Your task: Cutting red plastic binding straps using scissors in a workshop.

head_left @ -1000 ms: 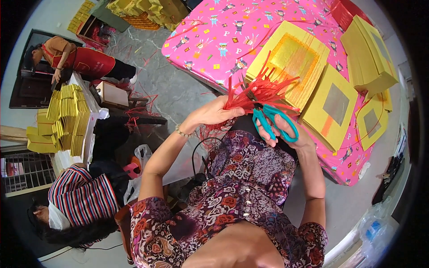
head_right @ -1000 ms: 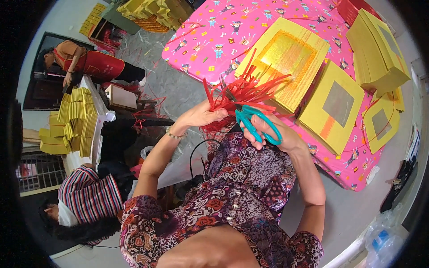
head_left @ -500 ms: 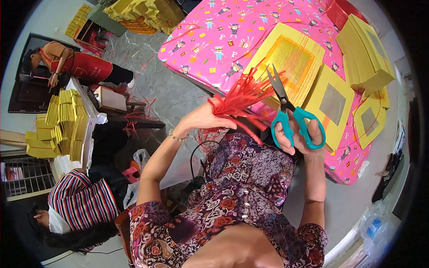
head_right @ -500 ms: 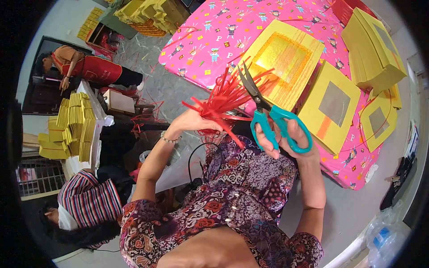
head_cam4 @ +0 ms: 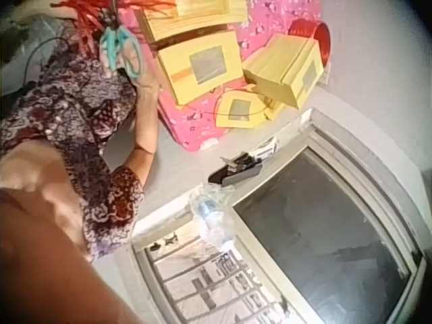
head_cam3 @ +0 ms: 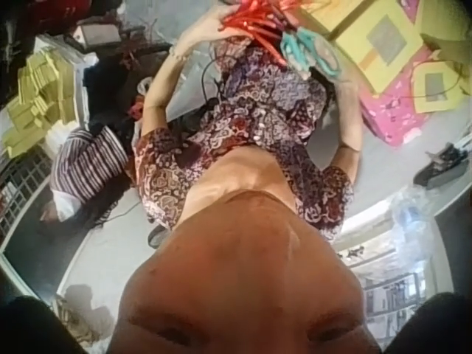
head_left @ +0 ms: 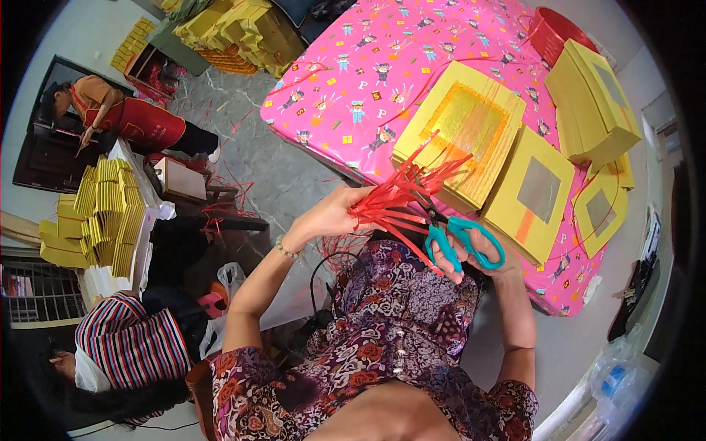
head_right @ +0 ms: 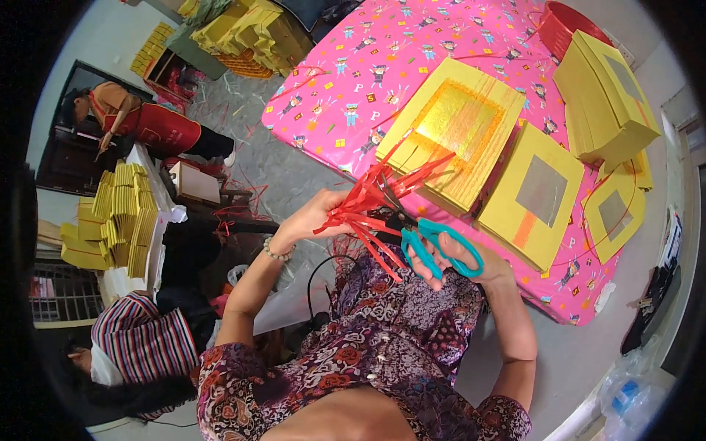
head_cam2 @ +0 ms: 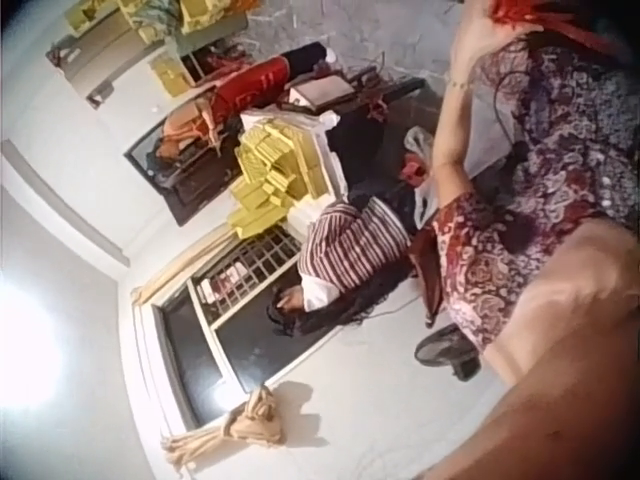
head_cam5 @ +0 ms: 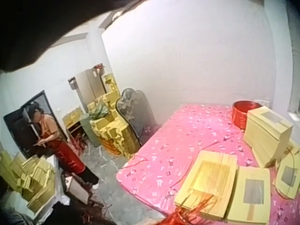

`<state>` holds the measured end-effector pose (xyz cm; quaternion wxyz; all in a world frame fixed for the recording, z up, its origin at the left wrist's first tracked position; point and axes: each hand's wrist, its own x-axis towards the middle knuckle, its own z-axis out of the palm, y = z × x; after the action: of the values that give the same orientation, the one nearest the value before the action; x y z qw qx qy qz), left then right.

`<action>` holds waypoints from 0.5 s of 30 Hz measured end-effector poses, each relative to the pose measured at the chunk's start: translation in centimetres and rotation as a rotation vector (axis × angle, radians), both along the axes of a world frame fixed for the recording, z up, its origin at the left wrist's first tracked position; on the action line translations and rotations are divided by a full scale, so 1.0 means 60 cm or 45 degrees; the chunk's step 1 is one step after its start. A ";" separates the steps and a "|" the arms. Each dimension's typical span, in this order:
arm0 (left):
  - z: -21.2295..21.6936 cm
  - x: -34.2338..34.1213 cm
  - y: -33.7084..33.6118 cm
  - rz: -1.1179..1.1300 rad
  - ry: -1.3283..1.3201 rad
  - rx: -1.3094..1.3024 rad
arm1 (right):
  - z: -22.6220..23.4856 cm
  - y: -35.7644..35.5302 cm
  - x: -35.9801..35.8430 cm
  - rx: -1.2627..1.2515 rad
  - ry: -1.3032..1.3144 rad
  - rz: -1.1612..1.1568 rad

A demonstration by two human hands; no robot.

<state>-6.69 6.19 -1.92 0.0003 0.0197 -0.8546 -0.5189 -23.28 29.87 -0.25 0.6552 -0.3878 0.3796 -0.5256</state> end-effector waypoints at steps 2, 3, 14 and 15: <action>0.000 0.000 -0.002 -0.002 -0.031 -0.042 | -0.003 -0.001 0.000 0.015 0.003 0.005; 0.000 -0.001 -0.002 -0.003 -0.069 -0.079 | -0.003 -0.001 0.001 0.034 -0.001 0.010; -0.012 -0.009 -0.005 0.008 0.150 -0.007 | -0.007 0.004 0.001 0.042 -0.092 -0.054; -0.010 -0.011 -0.003 -0.010 0.218 0.026 | -0.003 0.001 -0.001 0.042 -0.089 -0.038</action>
<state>-7.32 6.03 -2.52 0.0713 -0.0280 -0.8462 -0.5273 -23.33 29.92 -0.42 0.6665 -0.3527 0.3708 -0.5422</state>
